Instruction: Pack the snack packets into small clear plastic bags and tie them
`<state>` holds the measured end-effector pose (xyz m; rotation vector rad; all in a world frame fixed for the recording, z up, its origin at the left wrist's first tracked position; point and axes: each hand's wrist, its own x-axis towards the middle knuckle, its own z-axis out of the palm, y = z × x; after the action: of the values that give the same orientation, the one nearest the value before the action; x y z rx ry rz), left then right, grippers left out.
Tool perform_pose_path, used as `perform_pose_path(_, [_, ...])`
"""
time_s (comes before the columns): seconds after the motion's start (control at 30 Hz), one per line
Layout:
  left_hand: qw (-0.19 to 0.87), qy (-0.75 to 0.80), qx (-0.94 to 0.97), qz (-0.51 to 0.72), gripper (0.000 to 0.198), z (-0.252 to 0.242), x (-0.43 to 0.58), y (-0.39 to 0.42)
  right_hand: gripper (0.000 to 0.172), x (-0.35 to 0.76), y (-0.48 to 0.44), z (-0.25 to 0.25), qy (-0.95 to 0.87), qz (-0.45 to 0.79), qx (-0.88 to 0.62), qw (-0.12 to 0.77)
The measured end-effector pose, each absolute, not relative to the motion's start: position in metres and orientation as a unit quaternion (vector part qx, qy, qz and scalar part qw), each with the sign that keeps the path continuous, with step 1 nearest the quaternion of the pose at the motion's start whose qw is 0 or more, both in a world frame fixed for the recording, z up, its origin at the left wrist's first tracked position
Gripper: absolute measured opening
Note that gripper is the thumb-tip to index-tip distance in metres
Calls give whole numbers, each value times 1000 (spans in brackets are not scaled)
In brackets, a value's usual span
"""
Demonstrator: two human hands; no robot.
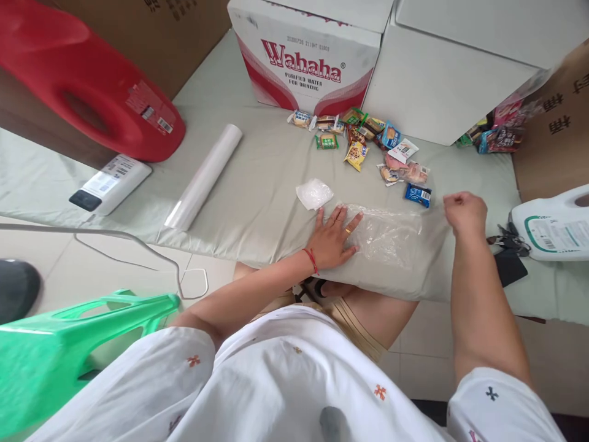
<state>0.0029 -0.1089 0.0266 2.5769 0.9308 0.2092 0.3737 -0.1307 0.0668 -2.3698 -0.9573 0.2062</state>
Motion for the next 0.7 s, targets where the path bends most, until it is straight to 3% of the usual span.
perform_pose_path(0.17, [252,301,920,-8,111,40,-5,-102,67,367,-48,82,-314,106,-937,112])
perform_pose_path(0.23, [270,287,918,-38,118,45,-10,-100,62,350,-39,87,-338,70,-930,128])
perform_pose_path(0.3, [279,277,918,-49,122,48,-14,-100,49,330,-48,92,-413,-3,-888,201])
perform_pose_path(0.37, [281,267,921,-46,123,49,-16,-101,50,310,-69,96,-542,-13,-796,270])
perform_pose_path(0.47, [277,253,926,-38,125,48,-18,-102,65,287,-101,93,-711,146,-654,214])
perform_pose_path(0.57, [269,245,931,-31,128,45,-21,-103,45,282,-111,83,-690,305,-644,126])
perform_pose_path(0.7, [249,220,943,-2,120,37,-31,-105,35,298,-93,69,-540,377,-722,210])
